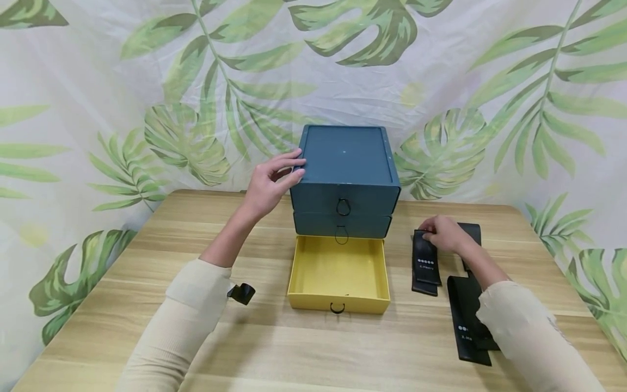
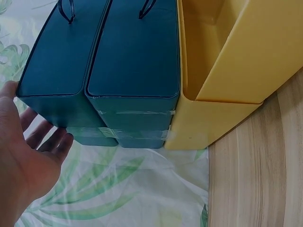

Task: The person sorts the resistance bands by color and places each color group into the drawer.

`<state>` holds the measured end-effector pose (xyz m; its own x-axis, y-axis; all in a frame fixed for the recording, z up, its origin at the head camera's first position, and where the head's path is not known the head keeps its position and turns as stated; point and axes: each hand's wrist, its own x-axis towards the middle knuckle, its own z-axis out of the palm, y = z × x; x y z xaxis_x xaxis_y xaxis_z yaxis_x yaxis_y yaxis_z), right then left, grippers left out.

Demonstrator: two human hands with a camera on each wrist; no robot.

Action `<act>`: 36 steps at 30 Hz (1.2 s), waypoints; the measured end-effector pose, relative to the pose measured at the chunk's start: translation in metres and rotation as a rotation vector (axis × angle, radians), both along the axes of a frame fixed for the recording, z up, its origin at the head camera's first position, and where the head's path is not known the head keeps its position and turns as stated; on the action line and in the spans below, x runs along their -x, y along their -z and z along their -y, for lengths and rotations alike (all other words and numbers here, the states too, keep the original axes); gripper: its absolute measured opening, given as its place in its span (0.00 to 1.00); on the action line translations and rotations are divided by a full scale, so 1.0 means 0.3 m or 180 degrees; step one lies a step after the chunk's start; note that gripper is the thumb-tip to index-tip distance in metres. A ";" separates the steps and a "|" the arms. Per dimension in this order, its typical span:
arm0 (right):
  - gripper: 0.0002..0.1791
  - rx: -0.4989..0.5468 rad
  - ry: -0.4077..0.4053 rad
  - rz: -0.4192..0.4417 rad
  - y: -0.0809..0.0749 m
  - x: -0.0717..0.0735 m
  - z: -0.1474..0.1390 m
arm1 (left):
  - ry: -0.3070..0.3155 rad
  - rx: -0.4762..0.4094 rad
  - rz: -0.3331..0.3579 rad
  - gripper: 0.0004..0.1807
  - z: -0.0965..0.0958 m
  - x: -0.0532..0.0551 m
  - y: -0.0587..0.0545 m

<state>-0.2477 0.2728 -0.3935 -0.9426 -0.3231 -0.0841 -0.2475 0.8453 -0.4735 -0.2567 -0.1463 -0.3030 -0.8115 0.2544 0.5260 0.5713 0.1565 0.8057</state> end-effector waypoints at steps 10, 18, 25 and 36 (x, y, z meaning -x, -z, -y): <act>0.07 0.0332 0.0034 -0.0073 -0.088 -0.045 0.011 | 0.0012 0.0002 0.0033 0.16 0.000 0.001 0.000; 0.09 0.0456 0.0113 -0.0049 -0.179 -0.082 0.026 | 0.0015 -0.0008 0.0045 0.16 0.001 0.002 0.001; 0.17 0.0778 0.0079 0.0245 -0.267 -0.113 0.029 | 0.0008 0.0002 0.0044 0.16 0.003 0.001 0.001; 0.17 0.1367 0.0006 0.0328 -0.381 -0.172 0.041 | 0.0017 0.0018 0.0038 0.16 0.003 0.004 0.004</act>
